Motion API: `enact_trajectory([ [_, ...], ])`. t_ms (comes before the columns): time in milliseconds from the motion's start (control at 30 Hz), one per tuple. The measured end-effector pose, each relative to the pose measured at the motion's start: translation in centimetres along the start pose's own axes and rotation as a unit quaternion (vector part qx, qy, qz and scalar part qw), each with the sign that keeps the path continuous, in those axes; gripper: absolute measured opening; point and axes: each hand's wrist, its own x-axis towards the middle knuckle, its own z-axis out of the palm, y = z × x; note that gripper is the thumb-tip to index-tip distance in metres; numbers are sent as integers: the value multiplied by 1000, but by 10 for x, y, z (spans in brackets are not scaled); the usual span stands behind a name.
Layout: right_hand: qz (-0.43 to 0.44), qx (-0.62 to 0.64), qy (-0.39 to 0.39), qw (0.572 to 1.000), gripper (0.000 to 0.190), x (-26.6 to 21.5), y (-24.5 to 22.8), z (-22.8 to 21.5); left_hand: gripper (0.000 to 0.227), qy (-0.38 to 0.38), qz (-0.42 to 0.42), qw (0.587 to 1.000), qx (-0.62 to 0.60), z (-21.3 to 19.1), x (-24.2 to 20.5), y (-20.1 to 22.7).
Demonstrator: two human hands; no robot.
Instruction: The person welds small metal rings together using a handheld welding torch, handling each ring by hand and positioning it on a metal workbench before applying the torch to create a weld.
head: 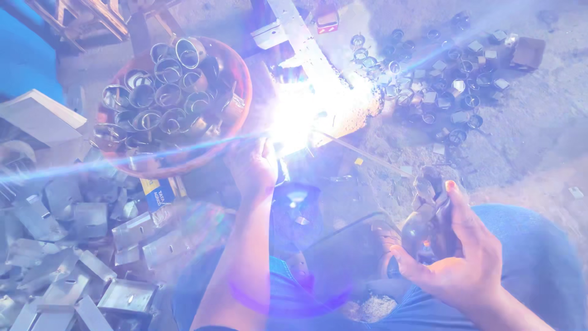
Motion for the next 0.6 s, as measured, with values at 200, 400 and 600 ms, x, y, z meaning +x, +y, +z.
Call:
enact_trajectory([
  [200,-16,0,-7,1000,106,3,-3,-1,18,97,76,990,66,7,-2,3],
  [400,-30,-24,-15,999,105,6,-7,-1,10,95,67,989,93,17,-5,-8],
  [600,-28,-24,-23,999,106,7,-7,-2,12,79,63,990,94,20,-5,-11],
])
